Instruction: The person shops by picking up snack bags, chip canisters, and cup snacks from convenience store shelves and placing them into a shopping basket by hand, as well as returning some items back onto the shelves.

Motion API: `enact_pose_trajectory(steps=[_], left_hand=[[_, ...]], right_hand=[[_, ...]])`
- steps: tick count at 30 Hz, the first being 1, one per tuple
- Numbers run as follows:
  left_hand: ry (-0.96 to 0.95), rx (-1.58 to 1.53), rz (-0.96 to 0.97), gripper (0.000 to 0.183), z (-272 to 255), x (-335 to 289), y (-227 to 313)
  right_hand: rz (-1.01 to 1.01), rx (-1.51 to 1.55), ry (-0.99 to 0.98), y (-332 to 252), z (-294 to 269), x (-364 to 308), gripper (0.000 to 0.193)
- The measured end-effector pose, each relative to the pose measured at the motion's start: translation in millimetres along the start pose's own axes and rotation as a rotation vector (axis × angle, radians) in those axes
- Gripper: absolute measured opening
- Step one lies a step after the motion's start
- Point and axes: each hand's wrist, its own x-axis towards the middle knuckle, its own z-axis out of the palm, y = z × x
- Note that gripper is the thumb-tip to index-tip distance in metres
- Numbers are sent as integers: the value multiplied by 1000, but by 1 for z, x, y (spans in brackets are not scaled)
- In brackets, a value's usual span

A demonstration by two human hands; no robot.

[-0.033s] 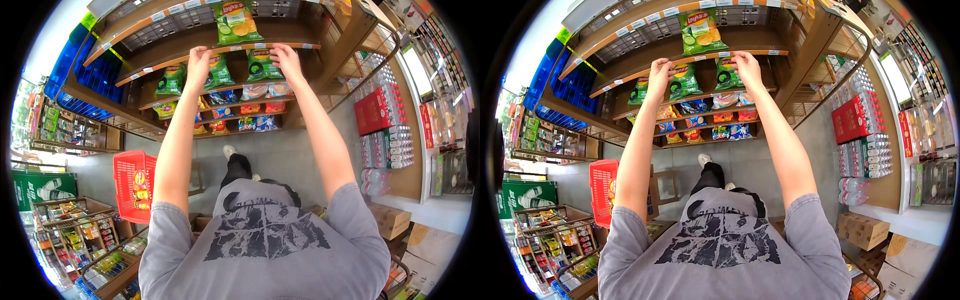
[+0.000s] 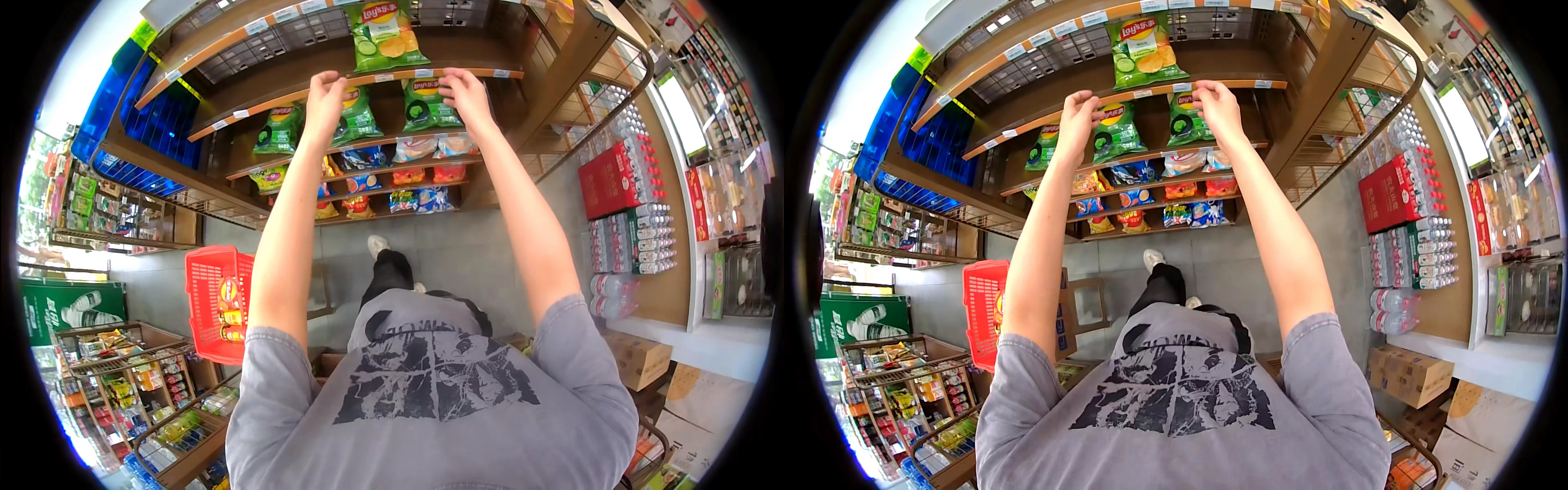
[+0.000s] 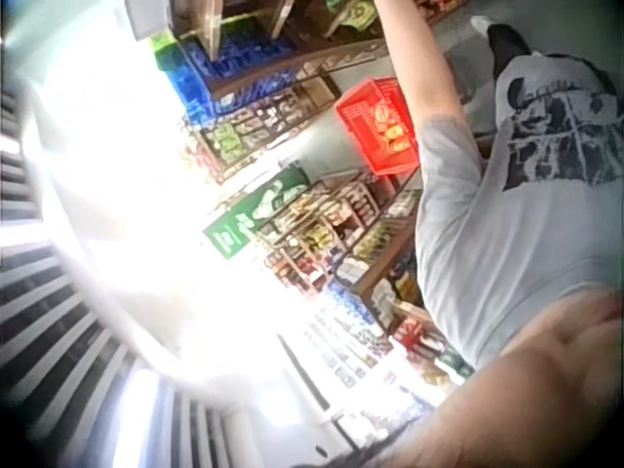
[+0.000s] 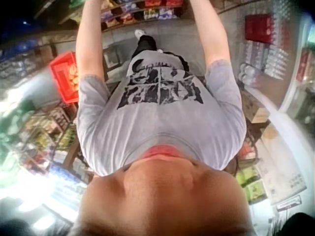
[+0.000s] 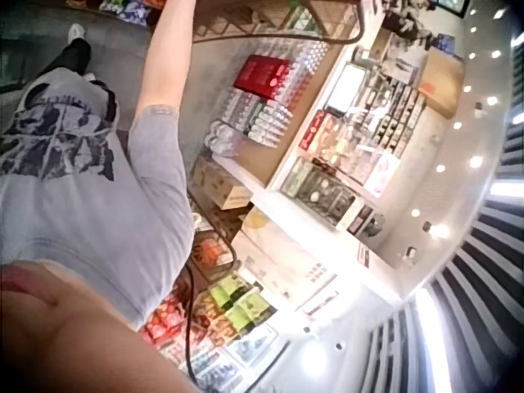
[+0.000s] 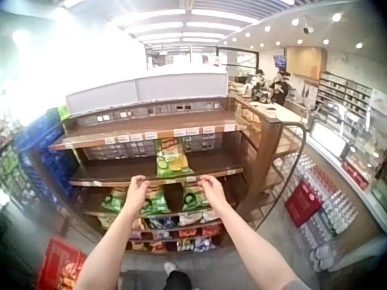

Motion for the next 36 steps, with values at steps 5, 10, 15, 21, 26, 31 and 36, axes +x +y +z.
enact_pose_trajectory(steps=[5,10,15,21,26,31,36], left_hand=[[5,166,10,50,4,33,-3],[39,232,55,53,8,73,-13],[131,350,88,57,21,107,-28],[55,458,69,66,46,155,-42],[-142,573,2,53,47,168,-35],[-123,371,0,50,46,166,-25],[-142,135,9,67,36,138,1]], right_hand=[[-61,-69,30,3,5,26,33],[-183,-95,62,6,14,71,34],[-239,-312,121,1,45,101,37],[-214,-620,144,17,60,146,61],[-63,-750,-44,5,70,157,56],[-144,-713,-9,-3,73,152,54],[-275,-565,-21,-23,66,123,57]])
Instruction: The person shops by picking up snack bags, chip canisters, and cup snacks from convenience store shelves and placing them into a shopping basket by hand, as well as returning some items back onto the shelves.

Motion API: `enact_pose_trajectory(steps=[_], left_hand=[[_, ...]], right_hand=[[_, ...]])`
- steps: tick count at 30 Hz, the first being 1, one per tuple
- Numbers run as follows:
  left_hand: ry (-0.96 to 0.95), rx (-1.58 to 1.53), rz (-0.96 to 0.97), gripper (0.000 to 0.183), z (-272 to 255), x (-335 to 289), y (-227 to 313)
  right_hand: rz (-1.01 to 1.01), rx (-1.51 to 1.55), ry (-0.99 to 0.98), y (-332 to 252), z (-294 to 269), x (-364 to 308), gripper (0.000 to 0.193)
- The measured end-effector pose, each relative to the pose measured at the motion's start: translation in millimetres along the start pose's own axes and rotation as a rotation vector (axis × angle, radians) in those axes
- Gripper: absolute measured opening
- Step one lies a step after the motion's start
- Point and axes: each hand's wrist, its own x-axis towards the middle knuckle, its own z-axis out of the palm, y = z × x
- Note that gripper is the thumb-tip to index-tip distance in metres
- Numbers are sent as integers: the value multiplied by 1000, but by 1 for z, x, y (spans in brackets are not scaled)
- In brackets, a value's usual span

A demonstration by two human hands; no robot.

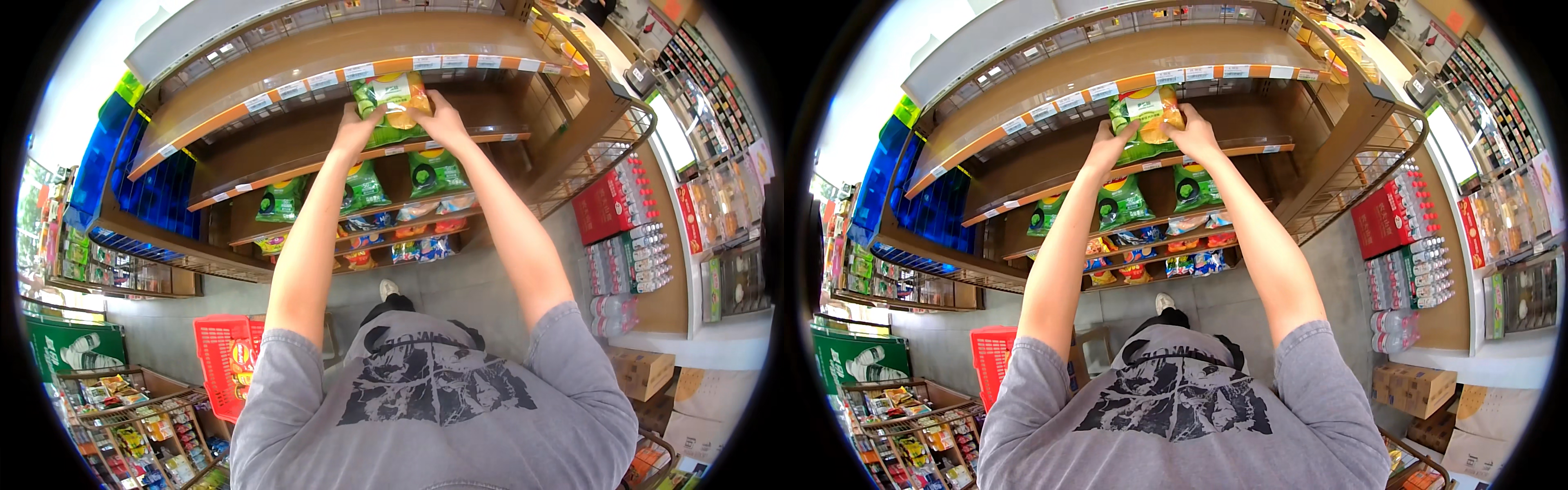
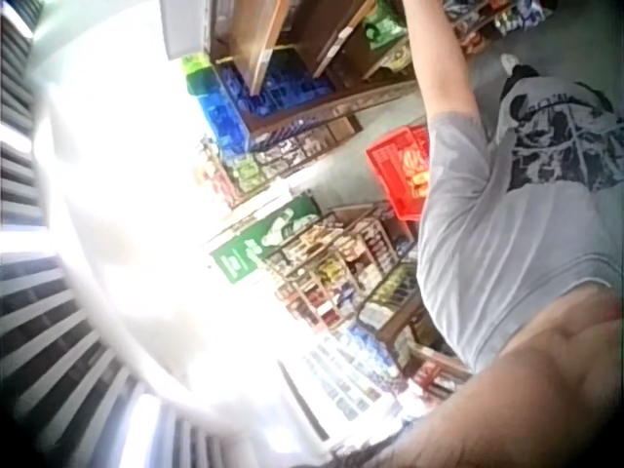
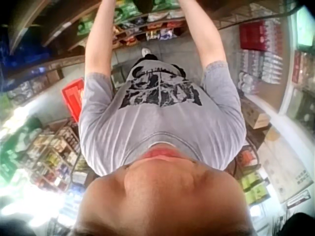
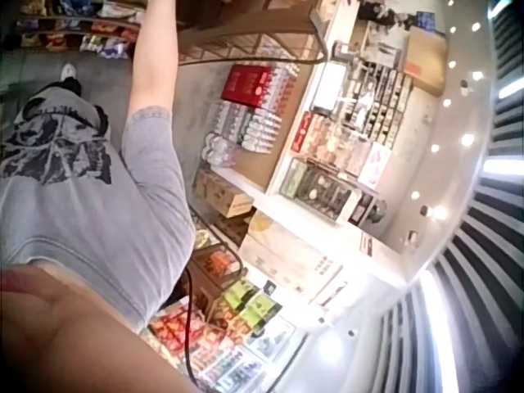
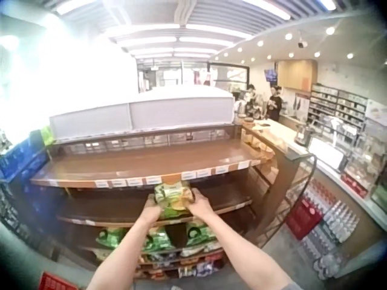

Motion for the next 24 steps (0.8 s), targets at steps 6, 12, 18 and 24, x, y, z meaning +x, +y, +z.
enact_pose_trajectory(steps=[6,12,18,24], left_hand=[[-73,-140,-46,82,1,-60,11],[-17,-196,-68,85,12,-145,-21],[-3,-356,5,61,10,-222,-70],[157,-315,-56,60,-4,-289,-114]], right_hand=[[33,301,-171,-2,-17,-55,70],[246,558,-467,3,-11,-126,75],[288,490,-404,-9,13,-204,60],[223,439,-407,15,64,-262,55]])
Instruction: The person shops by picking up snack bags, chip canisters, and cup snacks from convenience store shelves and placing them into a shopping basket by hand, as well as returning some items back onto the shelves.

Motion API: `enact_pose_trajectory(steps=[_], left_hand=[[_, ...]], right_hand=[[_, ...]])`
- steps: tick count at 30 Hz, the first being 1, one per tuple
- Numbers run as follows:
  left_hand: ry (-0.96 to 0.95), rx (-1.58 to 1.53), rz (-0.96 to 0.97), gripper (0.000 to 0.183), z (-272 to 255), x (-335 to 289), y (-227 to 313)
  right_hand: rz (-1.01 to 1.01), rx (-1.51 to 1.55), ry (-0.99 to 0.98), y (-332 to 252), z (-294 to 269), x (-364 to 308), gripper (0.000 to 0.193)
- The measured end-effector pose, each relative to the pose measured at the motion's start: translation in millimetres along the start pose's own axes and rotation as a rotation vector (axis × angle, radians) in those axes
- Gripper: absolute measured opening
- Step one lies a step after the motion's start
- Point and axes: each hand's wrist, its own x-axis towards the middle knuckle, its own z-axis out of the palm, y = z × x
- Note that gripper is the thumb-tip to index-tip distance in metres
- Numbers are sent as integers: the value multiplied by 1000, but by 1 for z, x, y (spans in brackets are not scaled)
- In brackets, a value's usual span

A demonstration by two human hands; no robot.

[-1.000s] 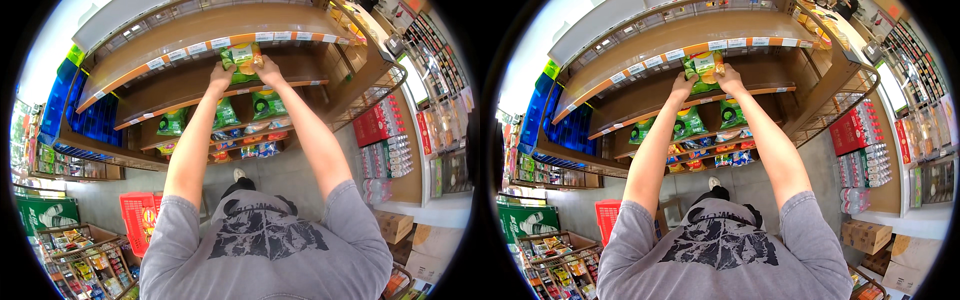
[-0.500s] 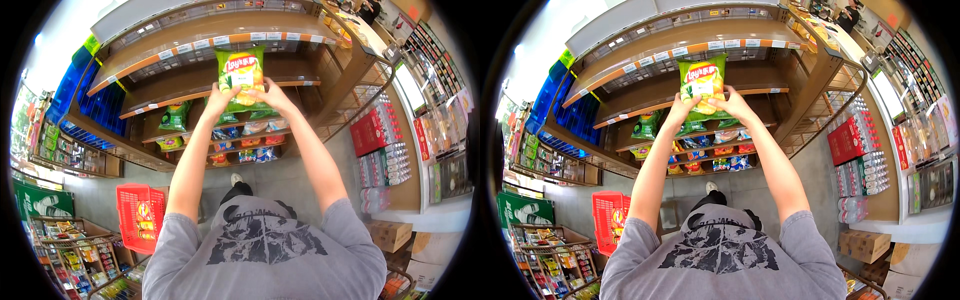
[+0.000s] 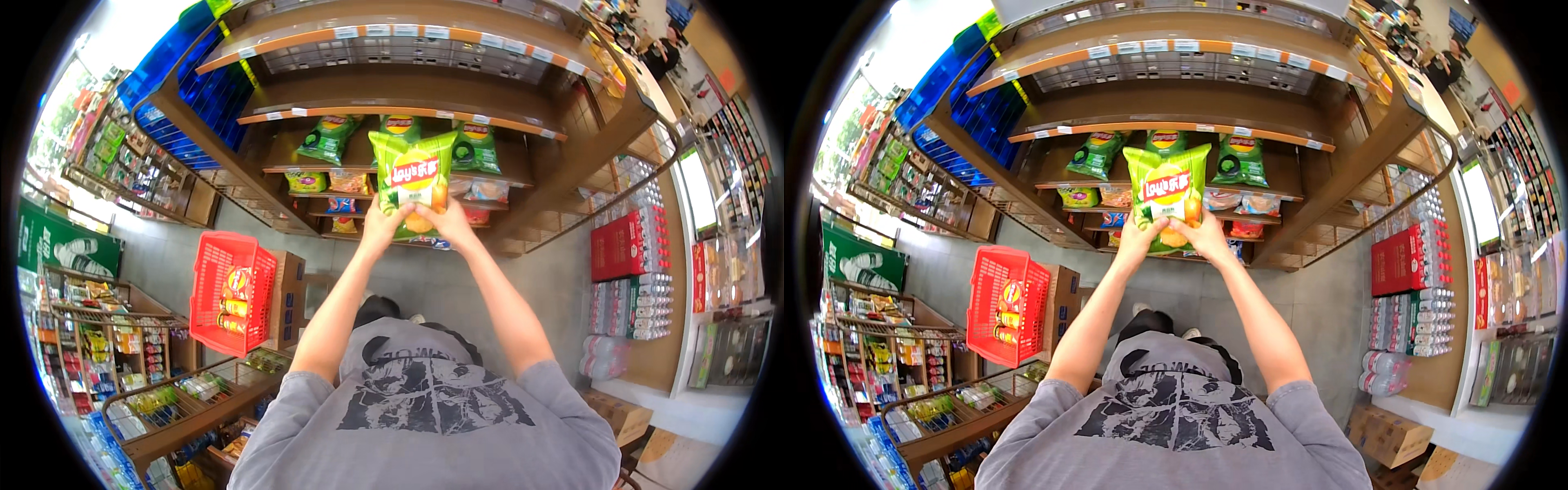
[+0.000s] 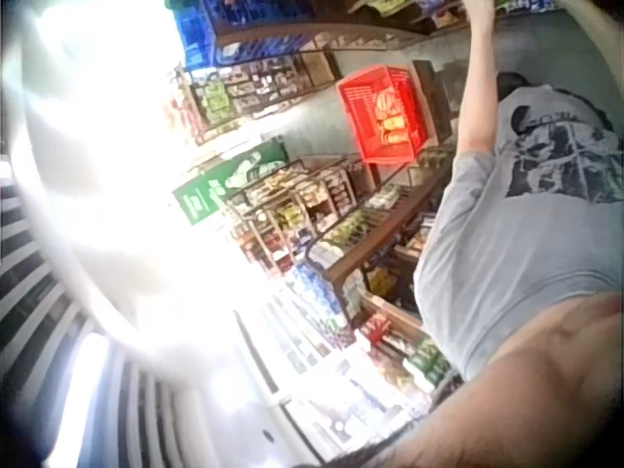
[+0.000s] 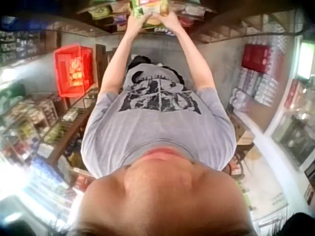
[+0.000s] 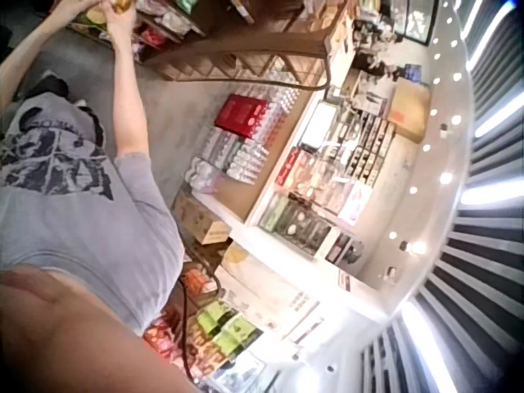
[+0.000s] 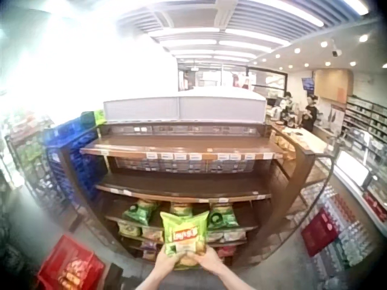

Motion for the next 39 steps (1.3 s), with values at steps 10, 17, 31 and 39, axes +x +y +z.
enact_pose_trajectory(steps=[10,17,31,39], left_hand=[[531,122,-179,63,-114,-102,-23],[728,127,-260,60,-221,-144,-19],[940,-128,-58,54,-368,-189,-41],[1104,-254,-93,55,-413,-215,-18]], right_hand=[[27,-152,-287,22,151,-20,49],[11,-185,-540,41,277,-5,52],[105,-205,-790,41,453,11,65],[121,-311,-999,45,534,23,68]])
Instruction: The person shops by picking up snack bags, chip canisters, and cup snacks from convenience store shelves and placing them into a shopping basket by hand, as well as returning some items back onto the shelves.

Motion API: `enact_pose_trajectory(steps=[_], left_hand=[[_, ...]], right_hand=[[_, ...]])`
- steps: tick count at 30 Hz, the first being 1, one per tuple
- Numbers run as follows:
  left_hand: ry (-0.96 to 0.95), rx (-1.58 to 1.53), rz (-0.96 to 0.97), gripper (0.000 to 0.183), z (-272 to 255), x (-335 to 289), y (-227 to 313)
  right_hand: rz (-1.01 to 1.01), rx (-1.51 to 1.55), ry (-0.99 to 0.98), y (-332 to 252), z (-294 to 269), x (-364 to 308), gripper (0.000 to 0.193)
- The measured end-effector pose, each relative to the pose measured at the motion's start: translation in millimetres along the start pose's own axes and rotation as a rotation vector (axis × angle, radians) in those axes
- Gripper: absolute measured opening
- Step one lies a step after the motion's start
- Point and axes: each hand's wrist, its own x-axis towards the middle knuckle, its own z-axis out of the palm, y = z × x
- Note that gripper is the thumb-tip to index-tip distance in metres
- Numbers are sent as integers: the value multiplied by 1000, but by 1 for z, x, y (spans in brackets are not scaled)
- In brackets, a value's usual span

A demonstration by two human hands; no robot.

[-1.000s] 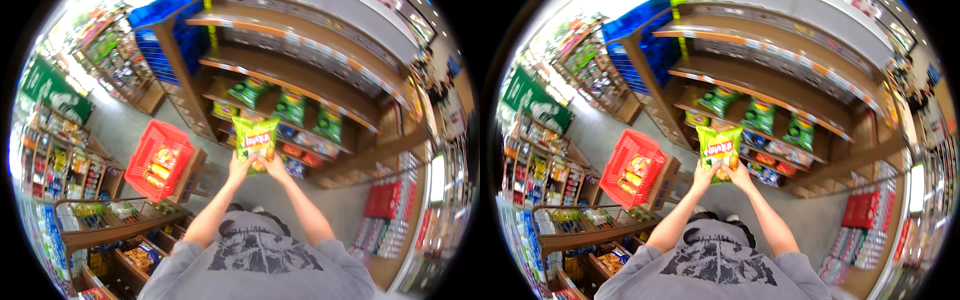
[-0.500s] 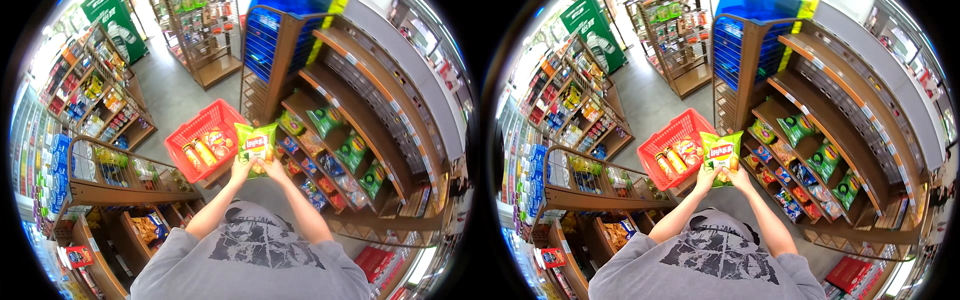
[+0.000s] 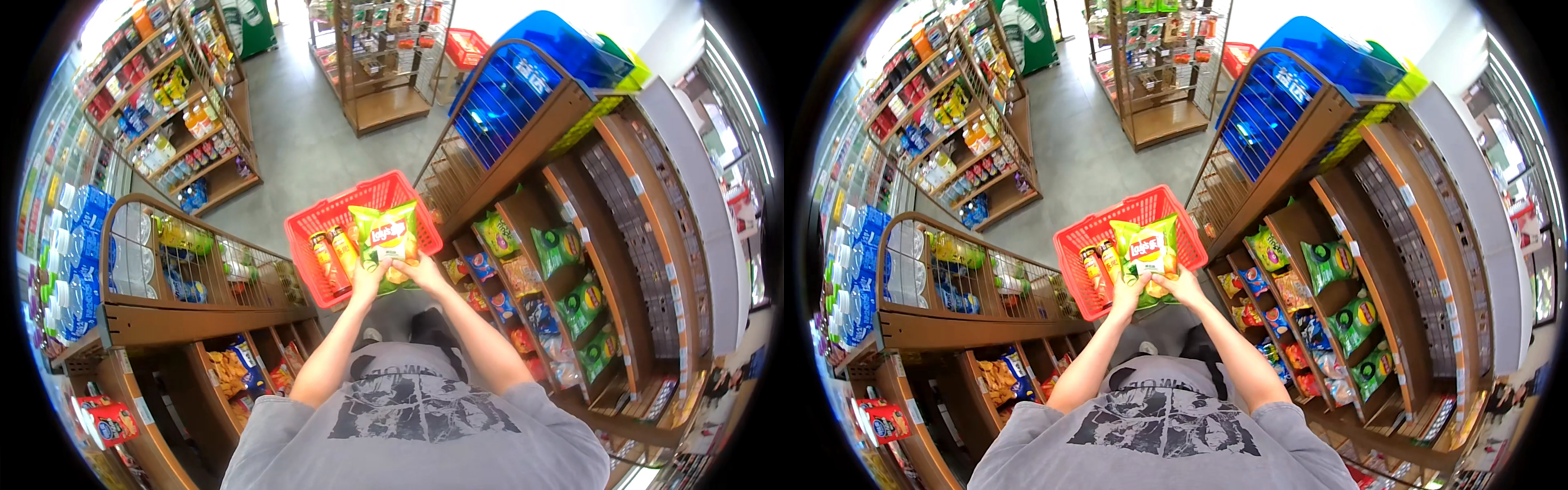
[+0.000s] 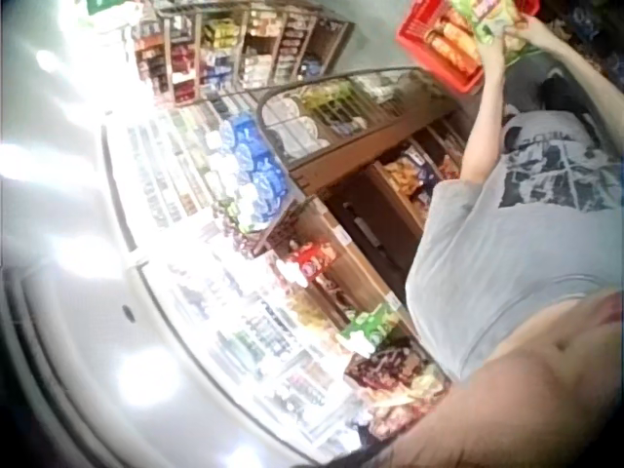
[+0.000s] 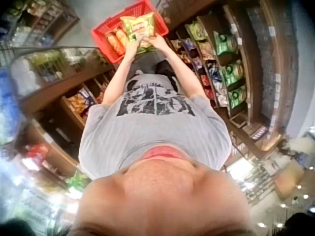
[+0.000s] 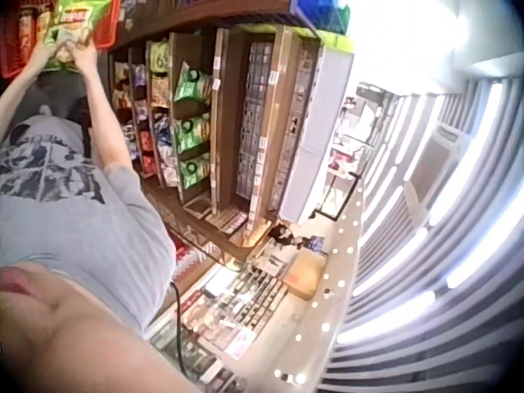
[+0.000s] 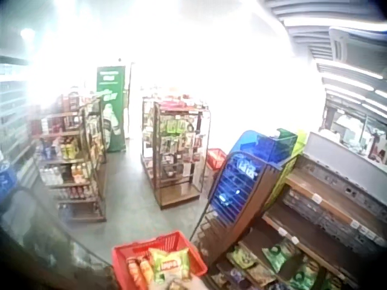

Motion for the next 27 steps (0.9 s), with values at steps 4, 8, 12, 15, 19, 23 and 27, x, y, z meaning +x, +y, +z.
enact_pose_trajectory(steps=[4,8,12,15,19,23,27], left_hand=[[168,99,-82,56,-11,17,-7],[252,56,-78,56,-11,51,-42],[329,87,-91,59,2,81,-55],[450,215,-162,65,13,97,-70],[554,68,-200,63,30,136,-128],[485,404,-372,60,27,151,-149],[330,245,-444,48,24,146,-148]], right_hand=[[15,64,-147,-19,8,27,63],[40,-82,-191,-25,1,61,66],[96,-349,-196,-6,-12,103,76],[111,-353,-186,0,-16,120,75],[87,-492,-63,35,-20,146,76],[172,-485,-168,43,-19,159,77],[296,-567,-348,54,-22,168,75]])
